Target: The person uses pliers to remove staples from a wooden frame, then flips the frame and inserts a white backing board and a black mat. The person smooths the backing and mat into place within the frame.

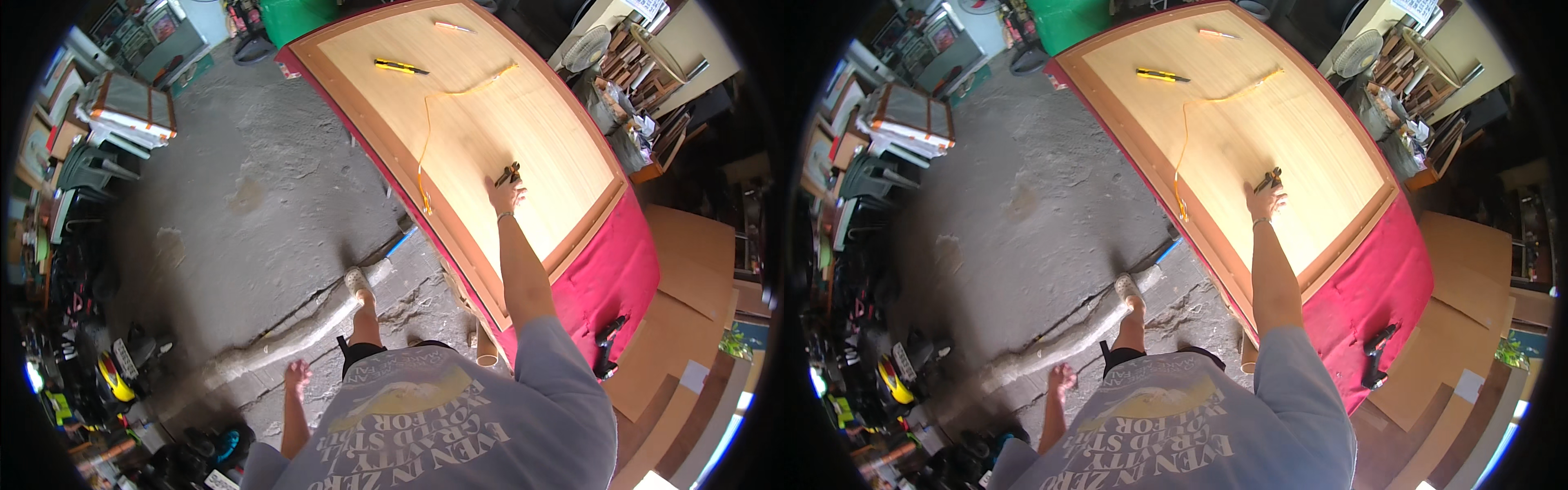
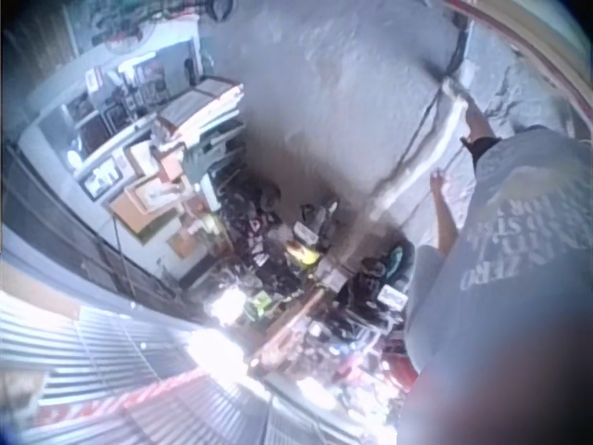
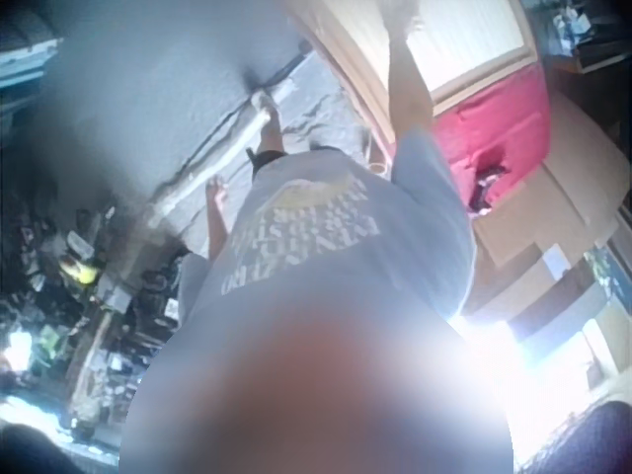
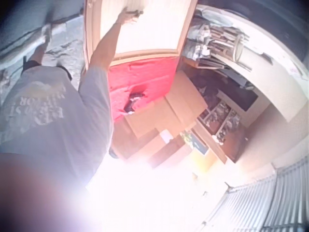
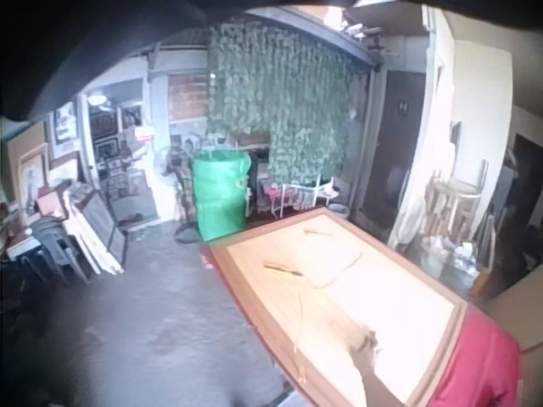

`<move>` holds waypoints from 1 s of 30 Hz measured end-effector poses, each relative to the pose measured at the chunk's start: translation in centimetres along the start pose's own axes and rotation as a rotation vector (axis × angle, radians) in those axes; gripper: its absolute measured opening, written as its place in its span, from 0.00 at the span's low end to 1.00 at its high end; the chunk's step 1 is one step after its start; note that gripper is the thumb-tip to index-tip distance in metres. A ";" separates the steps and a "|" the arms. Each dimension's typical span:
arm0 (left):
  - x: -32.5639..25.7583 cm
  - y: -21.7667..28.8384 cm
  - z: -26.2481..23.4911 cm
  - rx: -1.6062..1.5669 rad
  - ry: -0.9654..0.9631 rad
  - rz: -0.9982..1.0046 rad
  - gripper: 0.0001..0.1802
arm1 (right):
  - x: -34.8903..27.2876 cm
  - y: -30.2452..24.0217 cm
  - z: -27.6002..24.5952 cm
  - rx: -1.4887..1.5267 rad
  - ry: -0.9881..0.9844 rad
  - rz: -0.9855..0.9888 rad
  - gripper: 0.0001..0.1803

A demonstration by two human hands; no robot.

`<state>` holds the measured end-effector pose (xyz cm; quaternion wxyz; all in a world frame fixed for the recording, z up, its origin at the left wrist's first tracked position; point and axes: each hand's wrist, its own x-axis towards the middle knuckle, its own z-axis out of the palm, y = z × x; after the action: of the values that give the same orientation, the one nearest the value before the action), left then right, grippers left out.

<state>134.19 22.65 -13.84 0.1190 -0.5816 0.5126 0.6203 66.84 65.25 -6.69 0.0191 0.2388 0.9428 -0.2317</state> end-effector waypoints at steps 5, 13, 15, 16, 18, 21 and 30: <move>9.5 25.1 -0.5 0.013 -0.183 0.342 0.16 | 0.6 0.2 -0.5 -0.039 0.065 0.040 0.51; 9.3 52.2 19.6 0.324 -0.273 0.762 0.25 | -13.8 13.6 -10.4 0.201 0.533 0.289 0.39; 8.5 55.0 26.4 0.341 -0.367 0.824 0.26 | -16.3 19.2 -12.3 0.245 0.615 0.641 0.40; 8.3 55.8 29.7 0.335 -0.416 0.847 0.26 | -17.2 22.0 -12.8 0.162 0.651 0.675 0.40; 8.2 56.6 36.4 0.336 -0.493 0.868 0.28 | -19.1 27.0 -13.1 0.185 0.620 0.787 0.40; 8.4 57.3 45.4 0.322 -0.537 0.855 0.30 | -20.4 32.3 -12.7 0.068 0.473 0.683 0.39; -0.1 66.2 54.4 0.143 -0.798 0.392 0.15 | -10.4 48.9 -21.0 -0.390 0.657 0.862 0.50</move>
<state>52.39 35.30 8.20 0.2273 -0.1790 0.5687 0.7700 100.05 108.11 -7.35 -0.1382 0.6528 0.7422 0.0615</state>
